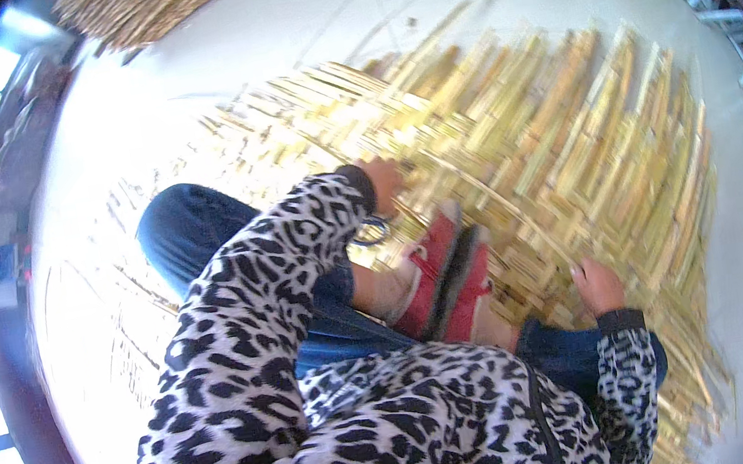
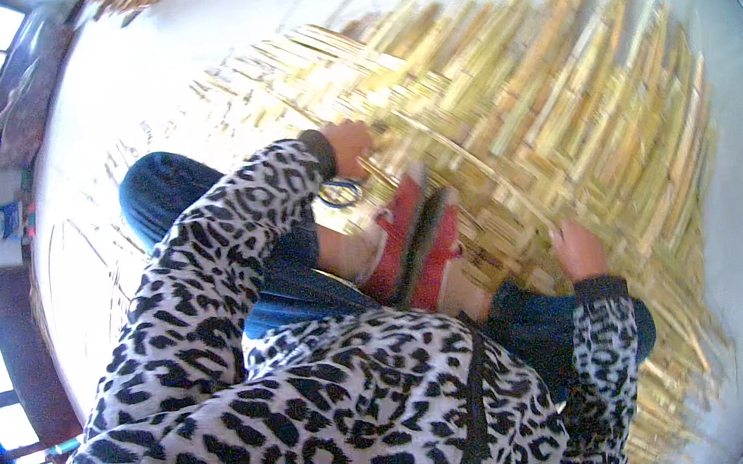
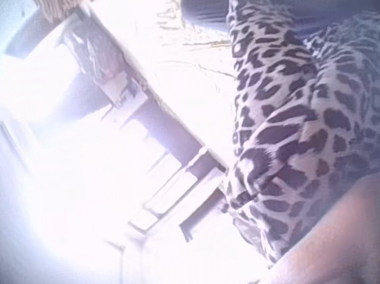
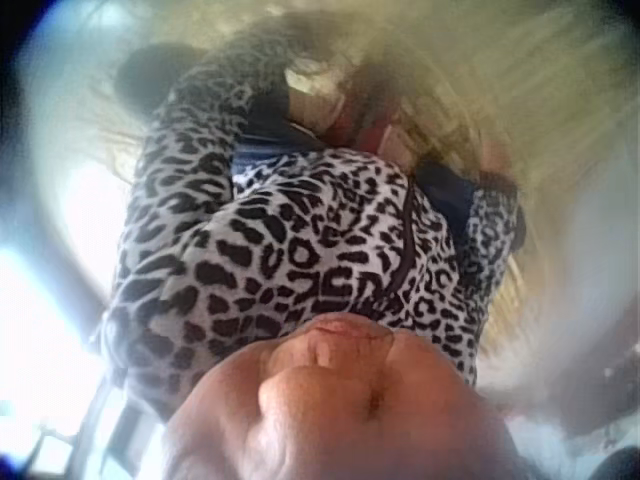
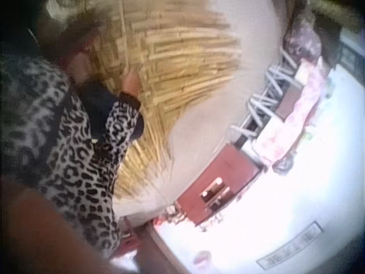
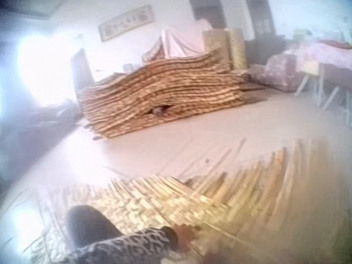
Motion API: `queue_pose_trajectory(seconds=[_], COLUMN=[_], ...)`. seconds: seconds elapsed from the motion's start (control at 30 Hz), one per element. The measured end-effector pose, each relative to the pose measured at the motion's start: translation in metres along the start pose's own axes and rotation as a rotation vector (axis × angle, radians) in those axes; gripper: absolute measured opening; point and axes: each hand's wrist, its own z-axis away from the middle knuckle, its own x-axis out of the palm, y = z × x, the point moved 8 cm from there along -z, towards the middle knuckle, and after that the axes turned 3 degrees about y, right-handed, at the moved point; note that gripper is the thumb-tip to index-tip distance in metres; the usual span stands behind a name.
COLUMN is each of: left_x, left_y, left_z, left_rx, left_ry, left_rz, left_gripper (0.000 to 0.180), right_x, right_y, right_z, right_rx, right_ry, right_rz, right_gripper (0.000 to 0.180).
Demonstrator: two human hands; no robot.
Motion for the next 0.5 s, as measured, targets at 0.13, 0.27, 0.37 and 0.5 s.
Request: queue_pose_trajectory(seconds=[0.13,0.27,0.37,0.5], left_x=[-0.005,-0.001,-0.005,-0.033], left_y=[0.010,0.012,0.007,-0.005], left_z=[0.004,0.007,0.003,-0.004], left_rx=[0.048,0.080,0.079,0.020], left_ry=[-0.012,0.067,0.129,0.222], left_rz=[-0.198,-0.259,-0.225,-0.088], left_gripper=[0.027,0.016,0.015,0.015], right_x=[-0.005,-0.007,-0.009,-0.015], right_y=[-0.007,-0.012,-0.017,-0.023], right_z=[0.004,0.006,0.009,0.009], right_rx=[0.026,0.002,-0.011,0.026], right_ry=[0.020,0.070,0.101,0.041], right_rz=[0.026,0.067,0.048,0.058], right_gripper=[0.035,0.037,0.034,0.036])
